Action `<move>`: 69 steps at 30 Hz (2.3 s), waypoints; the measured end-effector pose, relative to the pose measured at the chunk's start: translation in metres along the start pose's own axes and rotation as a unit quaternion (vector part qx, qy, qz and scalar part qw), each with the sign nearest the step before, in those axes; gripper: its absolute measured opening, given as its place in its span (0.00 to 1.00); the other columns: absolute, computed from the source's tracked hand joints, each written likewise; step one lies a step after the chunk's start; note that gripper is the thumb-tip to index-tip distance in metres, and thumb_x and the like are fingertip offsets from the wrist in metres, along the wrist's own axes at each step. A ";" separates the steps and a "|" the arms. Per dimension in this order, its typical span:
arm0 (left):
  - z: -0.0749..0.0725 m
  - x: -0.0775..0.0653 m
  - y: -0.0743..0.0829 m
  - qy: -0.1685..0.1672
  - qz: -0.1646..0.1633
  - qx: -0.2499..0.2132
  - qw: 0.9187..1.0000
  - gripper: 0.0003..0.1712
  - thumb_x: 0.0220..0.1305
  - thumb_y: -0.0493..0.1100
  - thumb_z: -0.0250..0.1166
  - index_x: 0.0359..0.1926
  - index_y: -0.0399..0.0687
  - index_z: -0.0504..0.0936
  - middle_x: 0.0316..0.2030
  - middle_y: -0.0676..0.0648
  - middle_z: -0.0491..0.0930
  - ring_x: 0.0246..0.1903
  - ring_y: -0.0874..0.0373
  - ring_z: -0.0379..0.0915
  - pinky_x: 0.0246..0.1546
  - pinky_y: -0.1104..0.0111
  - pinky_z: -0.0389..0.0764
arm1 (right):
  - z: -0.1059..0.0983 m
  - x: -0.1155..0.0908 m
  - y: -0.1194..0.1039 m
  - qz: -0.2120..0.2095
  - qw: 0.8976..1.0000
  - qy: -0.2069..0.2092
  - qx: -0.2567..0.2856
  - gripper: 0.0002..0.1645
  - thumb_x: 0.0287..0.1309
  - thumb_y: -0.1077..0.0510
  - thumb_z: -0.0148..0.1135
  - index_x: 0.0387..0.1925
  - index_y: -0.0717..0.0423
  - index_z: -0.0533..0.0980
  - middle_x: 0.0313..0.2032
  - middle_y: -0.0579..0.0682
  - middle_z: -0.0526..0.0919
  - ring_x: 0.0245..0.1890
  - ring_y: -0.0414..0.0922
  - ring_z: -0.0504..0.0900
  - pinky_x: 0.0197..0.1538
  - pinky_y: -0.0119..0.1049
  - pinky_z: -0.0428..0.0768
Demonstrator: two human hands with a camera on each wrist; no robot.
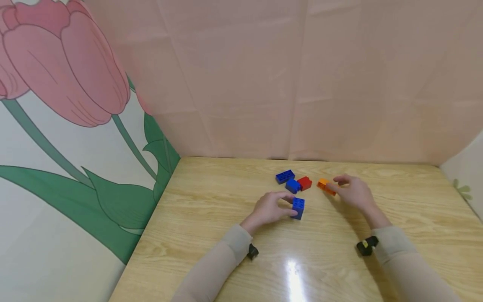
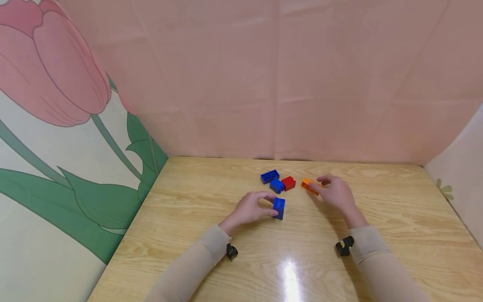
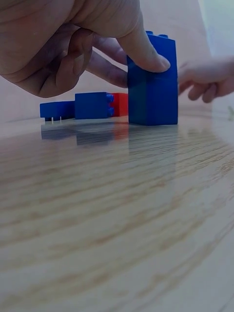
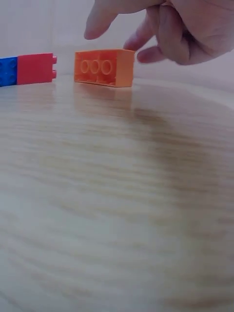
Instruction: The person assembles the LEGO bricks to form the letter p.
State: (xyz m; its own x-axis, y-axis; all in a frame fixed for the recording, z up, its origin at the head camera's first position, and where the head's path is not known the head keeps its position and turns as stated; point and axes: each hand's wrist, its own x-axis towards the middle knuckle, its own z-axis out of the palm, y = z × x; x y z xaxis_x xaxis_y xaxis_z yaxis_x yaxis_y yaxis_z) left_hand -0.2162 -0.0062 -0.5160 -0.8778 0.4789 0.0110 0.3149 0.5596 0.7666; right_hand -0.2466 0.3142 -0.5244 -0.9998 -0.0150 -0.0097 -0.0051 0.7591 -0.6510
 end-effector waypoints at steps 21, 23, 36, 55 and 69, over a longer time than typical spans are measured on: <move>0.001 0.002 -0.004 0.000 0.012 0.006 1.000 0.24 0.60 0.57 0.77 0.58 0.67 0.86 0.48 0.67 0.84 0.55 0.65 0.78 0.62 0.57 0.74 | -0.001 0.003 0.011 0.008 0.999 -0.027 0.017 0.41 0.70 0.33 0.61 0.57 0.70 0.80 0.55 0.70 0.82 0.50 0.61 0.80 0.44 0.44 0.76; 0.000 0.002 -0.003 -0.001 0.011 0.007 1.000 0.25 0.60 0.57 0.77 0.58 0.67 0.86 0.48 0.66 0.84 0.56 0.65 0.78 0.62 0.58 0.74 | -0.001 0.003 0.010 0.009 0.999 -0.027 0.014 0.41 0.71 0.33 0.60 0.56 0.69 0.80 0.54 0.69 0.82 0.49 0.60 0.80 0.43 0.42 0.75; -0.001 0.001 -0.002 -0.002 0.004 0.013 1.000 0.25 0.60 0.57 0.77 0.59 0.67 0.85 0.50 0.64 0.85 0.56 0.65 0.78 0.62 0.57 0.74 | -0.006 -0.001 0.005 0.010 0.998 -0.040 0.047 0.46 0.73 0.31 0.55 0.63 0.71 0.72 0.57 0.74 0.78 0.56 0.66 0.77 0.49 0.49 0.78; -0.001 0.000 -0.003 0.003 0.009 0.007 1.000 0.25 0.59 0.58 0.78 0.58 0.67 0.86 0.47 0.70 0.83 0.55 0.65 0.78 0.60 0.58 0.75 | -0.012 -0.028 -0.008 -0.055 0.993 -0.016 0.103 0.37 0.71 0.38 0.63 0.68 0.59 0.74 0.64 0.69 0.75 0.61 0.67 0.74 0.49 0.51 0.80; 0.000 0.000 -0.003 0.009 0.004 -0.005 1.000 0.24 0.59 0.57 0.78 0.56 0.68 0.86 0.46 0.67 0.84 0.55 0.63 0.78 0.59 0.58 0.76 | -0.003 -0.048 -0.042 -0.131 0.988 0.009 0.076 0.30 0.70 0.42 0.67 0.65 0.53 0.78 0.62 0.58 0.81 0.62 0.61 0.76 0.55 0.57 0.81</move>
State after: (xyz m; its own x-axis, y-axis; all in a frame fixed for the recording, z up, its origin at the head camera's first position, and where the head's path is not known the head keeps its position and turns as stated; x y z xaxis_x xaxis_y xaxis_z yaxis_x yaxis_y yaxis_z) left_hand -0.2168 -0.0081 -0.5186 -0.8813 0.4717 0.0284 0.3186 0.5486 0.7730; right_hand -0.1984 0.2850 -0.4939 -0.9648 -0.1848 0.1872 -0.2623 0.6244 -0.7358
